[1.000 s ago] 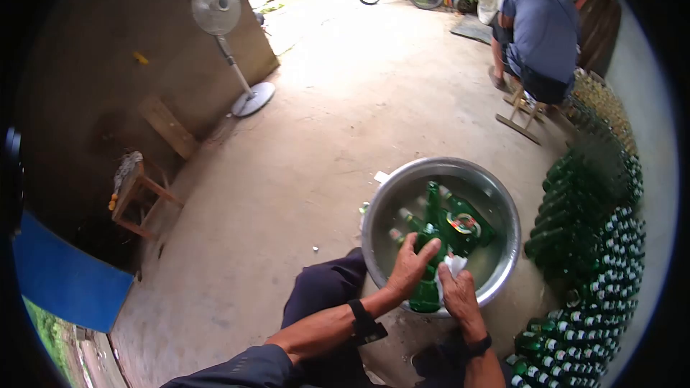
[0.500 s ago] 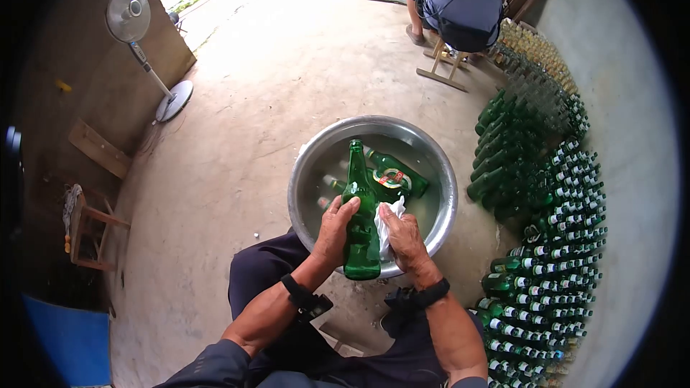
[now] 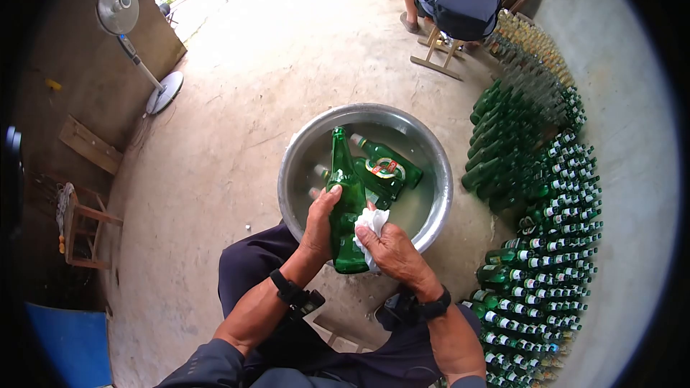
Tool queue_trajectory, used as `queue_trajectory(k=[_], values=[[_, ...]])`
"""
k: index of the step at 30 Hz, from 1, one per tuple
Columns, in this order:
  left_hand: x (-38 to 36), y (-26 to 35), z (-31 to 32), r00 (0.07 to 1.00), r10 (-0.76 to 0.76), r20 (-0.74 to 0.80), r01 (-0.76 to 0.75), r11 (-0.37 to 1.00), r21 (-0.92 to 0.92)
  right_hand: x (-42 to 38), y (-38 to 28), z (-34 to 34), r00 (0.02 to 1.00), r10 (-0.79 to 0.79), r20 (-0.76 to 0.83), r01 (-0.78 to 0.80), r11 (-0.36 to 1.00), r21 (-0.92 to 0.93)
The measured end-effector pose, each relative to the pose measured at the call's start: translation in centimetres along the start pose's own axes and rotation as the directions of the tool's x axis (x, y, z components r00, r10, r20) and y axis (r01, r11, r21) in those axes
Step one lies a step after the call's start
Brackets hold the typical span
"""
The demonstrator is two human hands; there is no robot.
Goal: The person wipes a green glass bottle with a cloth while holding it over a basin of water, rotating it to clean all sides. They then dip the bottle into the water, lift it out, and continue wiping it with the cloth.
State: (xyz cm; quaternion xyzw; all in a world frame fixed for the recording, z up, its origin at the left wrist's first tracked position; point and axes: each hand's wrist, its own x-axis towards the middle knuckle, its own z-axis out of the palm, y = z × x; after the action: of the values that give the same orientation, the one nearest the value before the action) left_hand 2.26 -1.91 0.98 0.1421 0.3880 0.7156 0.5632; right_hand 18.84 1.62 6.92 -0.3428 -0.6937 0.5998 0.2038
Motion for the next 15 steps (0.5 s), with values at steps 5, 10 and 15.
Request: queue_trajectory(k=[5,10,15], values=[[-0.6,1.0,1.3,0.999,-0.032,0.005,0.031,0.996,0.084,1.1,1.2,-0.2,0.999,0.044,0.011,-0.043,0.997,-0.063],[-1.0,1.0,1.6,0.982,-0.185,-0.031,0.185,0.983,-0.006,2.4,1.1,-0.9,0.975,0.154,-0.163,-0.177,0.975,-0.135],[-1.0,1.2,1.9,0.957,-0.291,0.015,0.291,0.949,-0.124,3.0,2.4,-0.1,0.907,-0.069,-0.415,0.032,0.995,-0.095]])
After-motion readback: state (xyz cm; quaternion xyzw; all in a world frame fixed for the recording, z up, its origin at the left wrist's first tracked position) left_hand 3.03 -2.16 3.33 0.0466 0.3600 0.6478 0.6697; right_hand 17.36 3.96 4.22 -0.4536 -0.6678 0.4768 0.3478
